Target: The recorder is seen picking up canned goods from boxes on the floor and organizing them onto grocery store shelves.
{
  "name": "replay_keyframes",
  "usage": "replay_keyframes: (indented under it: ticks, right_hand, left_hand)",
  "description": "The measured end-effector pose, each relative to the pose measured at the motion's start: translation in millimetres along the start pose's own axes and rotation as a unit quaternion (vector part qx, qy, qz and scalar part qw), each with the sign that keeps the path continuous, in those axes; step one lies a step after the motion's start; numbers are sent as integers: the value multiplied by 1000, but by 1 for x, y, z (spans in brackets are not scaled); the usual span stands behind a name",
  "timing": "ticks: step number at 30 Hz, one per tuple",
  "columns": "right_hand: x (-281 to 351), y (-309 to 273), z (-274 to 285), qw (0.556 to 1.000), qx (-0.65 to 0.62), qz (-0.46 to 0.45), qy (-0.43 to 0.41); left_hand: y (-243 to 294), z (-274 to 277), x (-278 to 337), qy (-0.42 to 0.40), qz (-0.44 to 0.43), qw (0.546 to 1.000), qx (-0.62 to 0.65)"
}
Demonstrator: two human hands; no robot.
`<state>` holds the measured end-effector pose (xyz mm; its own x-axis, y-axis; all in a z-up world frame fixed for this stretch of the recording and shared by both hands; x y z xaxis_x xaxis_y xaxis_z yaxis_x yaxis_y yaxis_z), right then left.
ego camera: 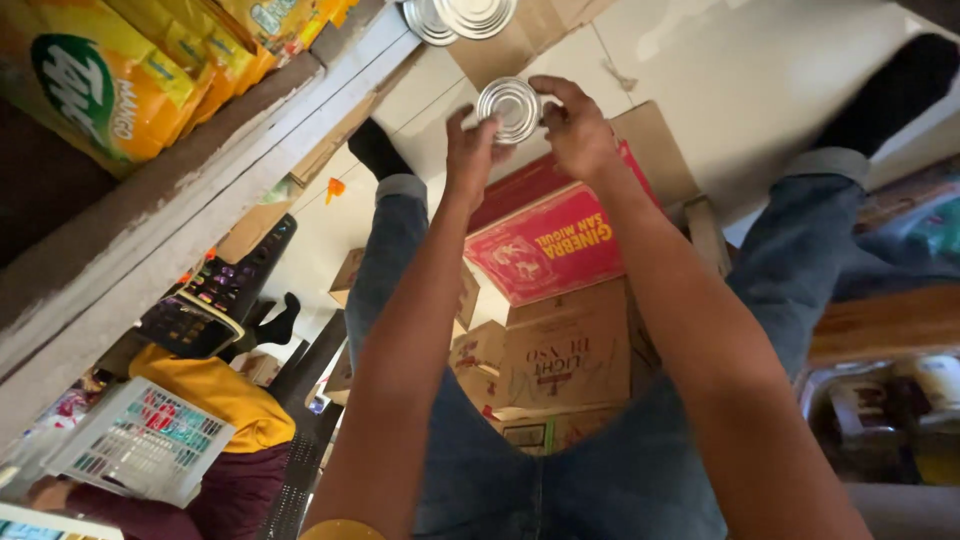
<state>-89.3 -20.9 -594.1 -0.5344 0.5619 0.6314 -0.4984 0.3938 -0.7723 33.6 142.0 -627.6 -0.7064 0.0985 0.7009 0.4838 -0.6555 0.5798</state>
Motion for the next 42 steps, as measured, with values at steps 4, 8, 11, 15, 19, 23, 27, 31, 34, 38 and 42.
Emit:
replay_keyframes:
  ticks: [4, 8, 11, 15, 19, 23, 27, 31, 34, 38, 42]
  right_hand:
    - [31, -57, 41, 987, 18, -123, -101]
    - [68, -80, 55, 979, -141, -75, -125]
    - [71, -67, 71, 964, -207, -56, -156]
    - [100, -125, 76, 978, -186, -44, -82]
    - [128, -146, 74, 997, -37, 66, -15]
    - [150, -159, 83, 986, -155, -5, -57]
    - [174, -176, 90, 978, -160, 25, -132]
    - [186, -210, 85, 981, -161, 16, -108]
    - [200, -216, 74, 990, -114, 35, -72]
    - [216, -247, 78, 996, -76, 16, -44]
    - [231, -278, 98, 983, -138, 90, -75]
  left_hand:
    - [10, 9, 39, -145, 181, 958, 171]
    - [-6, 9, 58, -263, 204, 913, 236]
    - [83, 10, 111, -231, 296, 917, 137]
    - [107, 11, 141, -196, 235, 926, 222]
    - [115, 19, 160, -208, 170, 907, 325]
    - [192, 33, 209, -253, 184, 878, 361]
    - [172, 44, 211, -272, 228, 872, 338]
    - [205, 58, 222, -210, 81, 963, 148]
    - [204, 68, 238, -181, 16, 979, 87]
    - [206, 70, 257, -151, -99, 976, 124]
    - [221, 82, 280, -193, -21, 960, 199]
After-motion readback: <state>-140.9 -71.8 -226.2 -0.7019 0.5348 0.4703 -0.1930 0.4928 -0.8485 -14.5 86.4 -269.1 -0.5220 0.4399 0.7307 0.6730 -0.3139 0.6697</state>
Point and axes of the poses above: each hand's wrist, its own x-axis away from the middle knuckle, its own z-axis out of the back of the hand, y = z × x, the point moved 1 cm from there along -x, towards the middle knuckle, and after that the axes turned 10 degrees about y, right-handed, at the moved point
